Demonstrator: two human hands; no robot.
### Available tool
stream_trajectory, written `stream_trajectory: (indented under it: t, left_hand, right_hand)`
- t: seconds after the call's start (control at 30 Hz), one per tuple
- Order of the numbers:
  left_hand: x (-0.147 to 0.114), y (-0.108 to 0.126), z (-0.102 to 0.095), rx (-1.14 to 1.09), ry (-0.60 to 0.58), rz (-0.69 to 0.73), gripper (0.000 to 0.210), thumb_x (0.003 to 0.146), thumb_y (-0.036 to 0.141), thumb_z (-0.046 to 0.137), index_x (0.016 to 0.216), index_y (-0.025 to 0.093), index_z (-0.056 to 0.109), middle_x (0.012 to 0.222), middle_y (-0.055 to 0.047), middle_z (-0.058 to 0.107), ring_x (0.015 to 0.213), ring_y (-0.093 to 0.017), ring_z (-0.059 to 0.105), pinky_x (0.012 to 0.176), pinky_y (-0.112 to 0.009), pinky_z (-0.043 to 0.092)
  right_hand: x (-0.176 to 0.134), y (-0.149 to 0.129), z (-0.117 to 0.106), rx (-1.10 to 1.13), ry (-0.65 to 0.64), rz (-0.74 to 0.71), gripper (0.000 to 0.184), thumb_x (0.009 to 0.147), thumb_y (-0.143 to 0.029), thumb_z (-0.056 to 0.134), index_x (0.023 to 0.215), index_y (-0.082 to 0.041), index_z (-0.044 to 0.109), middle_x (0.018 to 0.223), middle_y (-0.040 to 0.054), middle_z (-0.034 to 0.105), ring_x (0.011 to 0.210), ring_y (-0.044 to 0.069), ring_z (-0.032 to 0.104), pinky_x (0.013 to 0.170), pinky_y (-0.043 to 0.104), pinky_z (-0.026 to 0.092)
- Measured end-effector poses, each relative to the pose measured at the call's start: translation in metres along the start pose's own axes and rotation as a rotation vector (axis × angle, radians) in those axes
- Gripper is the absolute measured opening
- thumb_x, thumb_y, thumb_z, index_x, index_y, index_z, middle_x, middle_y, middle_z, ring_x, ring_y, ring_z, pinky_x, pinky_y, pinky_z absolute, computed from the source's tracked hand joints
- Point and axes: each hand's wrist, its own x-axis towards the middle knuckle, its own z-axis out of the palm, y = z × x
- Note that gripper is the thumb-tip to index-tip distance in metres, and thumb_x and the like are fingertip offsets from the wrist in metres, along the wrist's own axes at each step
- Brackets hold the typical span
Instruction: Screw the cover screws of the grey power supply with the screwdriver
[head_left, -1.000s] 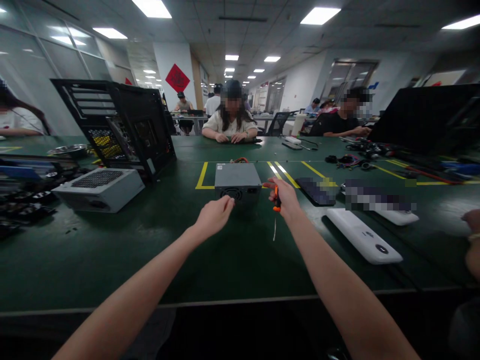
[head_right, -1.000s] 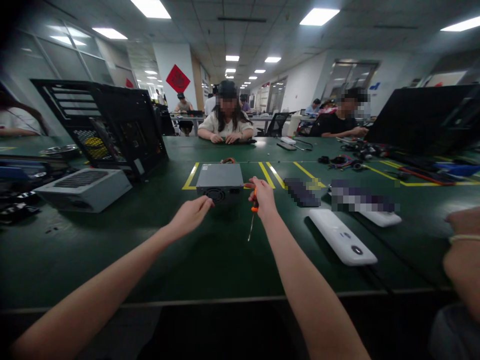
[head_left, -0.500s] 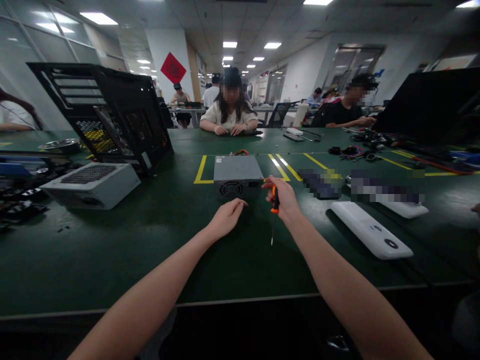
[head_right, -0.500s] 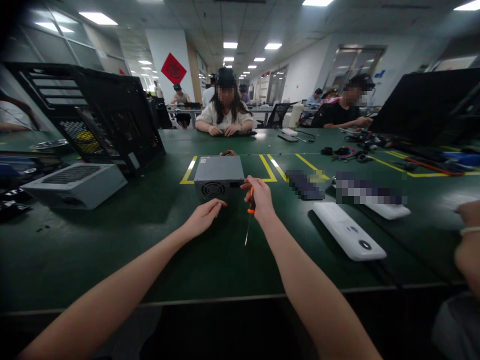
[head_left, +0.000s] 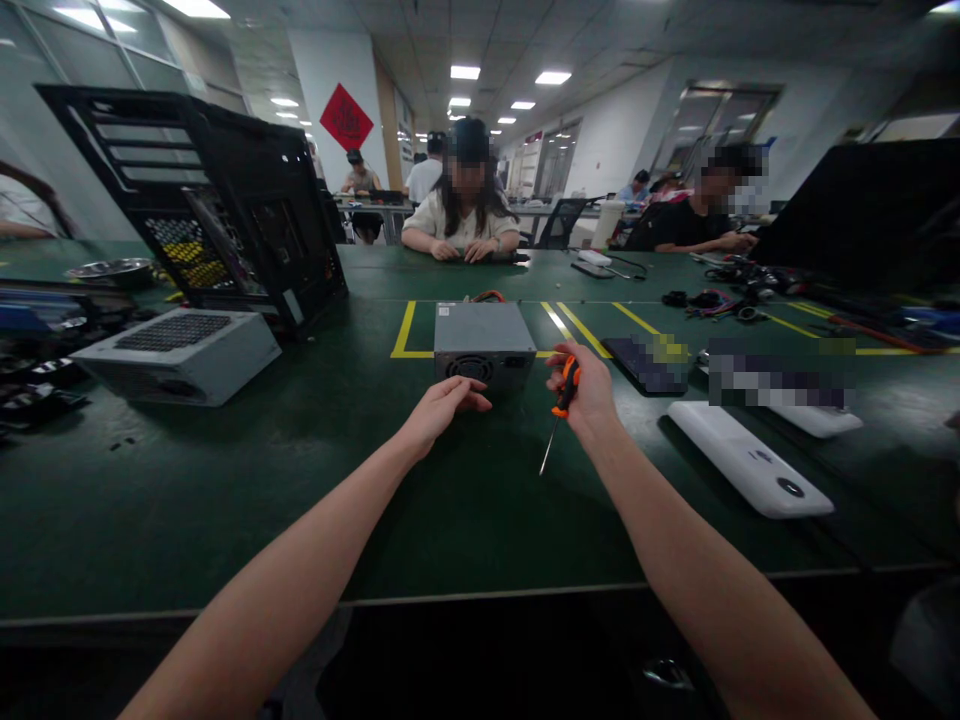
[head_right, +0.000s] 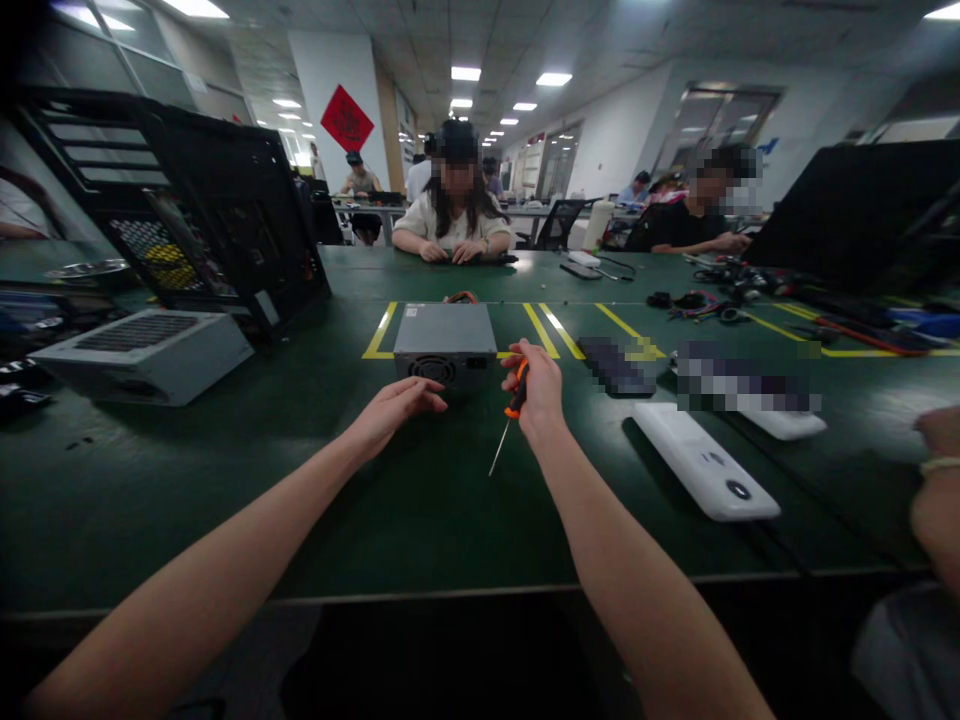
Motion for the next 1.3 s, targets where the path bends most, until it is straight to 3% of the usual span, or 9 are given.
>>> stream_trajectory:
  t: [0.17, 0.27, 0.37, 0.6, 0.83, 1.07, 1.17, 1.3]
  left_hand:
    - [-0.009, 0.006, -0.013, 0.486, -0.006, 0.134, 0.025, 0.086, 0.029, 0.042, 0.101, 0.018, 0.058, 0.096, -0.006, 0.063, 0.087, -0.016, 0.057, 0.08, -0.031, 0.044]
    - [-0.016, 0.01, -0.011, 0.739, -0.109, 0.279, 0.021, 0.083, 0.026, 0.049, 0.098, 0.02, 0.062, 0.098, -0.005, 0.059, 0.089, -0.017, 0.055, 0.08, -0.031, 0.042]
    - [-0.019, 0.012, -0.008, 0.821, -0.215, 0.341, 0.02, 0.083, 0.027, 0.05, 0.097, 0.022, 0.063, 0.096, -0.004, 0.057, 0.091, -0.017, 0.053, 0.081, -0.031, 0.041]
    - [-0.02, 0.01, -0.005, 0.818, -0.32, 0.316, 0.019, 0.08, 0.033, 0.056, 0.093, 0.022, 0.064, 0.095, -0.004, 0.055, 0.09, -0.017, 0.052, 0.078, -0.029, 0.041]
    - [-0.019, 0.005, -0.001, 0.839, -0.299, 0.309, 0.012, 0.081, 0.028, 0.055, 0.085, 0.019, 0.061, 0.09, -0.002, 0.055, 0.083, -0.015, 0.053, 0.072, -0.027, 0.042]
    - [-0.017, 0.009, -0.002, 0.603, -0.117, 0.217, 0.008, 0.084, 0.023, 0.047, 0.087, 0.018, 0.053, 0.078, 0.0, 0.058, 0.072, -0.013, 0.055, 0.065, -0.027, 0.043]
    - [-0.016, 0.009, -0.002, 0.506, -0.019, 0.217, 0.009, 0.082, 0.024, 0.05, 0.088, 0.018, 0.055, 0.082, 0.0, 0.059, 0.075, -0.013, 0.055, 0.066, -0.028, 0.044]
    - [-0.014, 0.009, -0.003, 0.488, 0.054, 0.241, 0.013, 0.08, 0.025, 0.054, 0.09, 0.019, 0.06, 0.089, -0.002, 0.06, 0.081, -0.015, 0.056, 0.07, -0.03, 0.045]
  right_hand:
    - [-0.013, -0.014, 0.005, 0.064, 0.063, -0.2, 0.013, 0.075, -0.032, 0.05, 0.07, -0.021, 0.048, 0.056, -0.006, 0.045, 0.041, 0.005, 0.039, 0.039, 0.02, 0.031]
    - [-0.022, -0.02, 0.009, 0.059, 0.063, -0.312, 0.014, 0.076, -0.032, 0.049, 0.068, -0.022, 0.046, 0.054, -0.0063, 0.043, 0.039, 0.005, 0.037, 0.037, 0.02, 0.03]
    - [-0.027, -0.022, 0.009, 0.025, 0.064, -0.357, 0.014, 0.078, -0.032, 0.047, 0.067, -0.022, 0.044, 0.051, -0.007, 0.042, 0.037, 0.005, 0.035, 0.036, 0.02, 0.029]
    - [-0.026, -0.025, 0.003, 0.055, 0.091, -0.431, 0.015, 0.079, -0.03, 0.046, 0.067, -0.021, 0.045, 0.05, -0.0071, 0.042, 0.035, 0.004, 0.035, 0.035, 0.019, 0.029]
    - [-0.023, -0.022, 0.004, 0.086, 0.084, -0.498, 0.016, 0.079, -0.03, 0.05, 0.066, -0.02, 0.046, 0.046, -0.0083, 0.044, 0.032, 0.004, 0.036, 0.032, 0.018, 0.028]
    - [-0.029, -0.017, 0.006, -0.006, 0.034, -0.645, 0.016, 0.082, -0.028, 0.048, 0.068, -0.02, 0.049, 0.047, -0.008, 0.045, 0.033, 0.005, 0.038, 0.032, 0.019, 0.028]
    - [-0.036, -0.014, 0.008, -0.098, 0.036, -0.717, 0.012, 0.082, -0.028, 0.049, 0.073, -0.02, 0.049, 0.05, -0.0076, 0.047, 0.034, 0.005, 0.04, 0.033, 0.02, 0.03]
    - [-0.045, -0.013, 0.013, -0.17, -0.046, -0.671, 0.01, 0.082, -0.03, 0.051, 0.081, -0.021, 0.048, 0.054, -0.0076, 0.051, 0.038, 0.005, 0.044, 0.037, 0.019, 0.033]
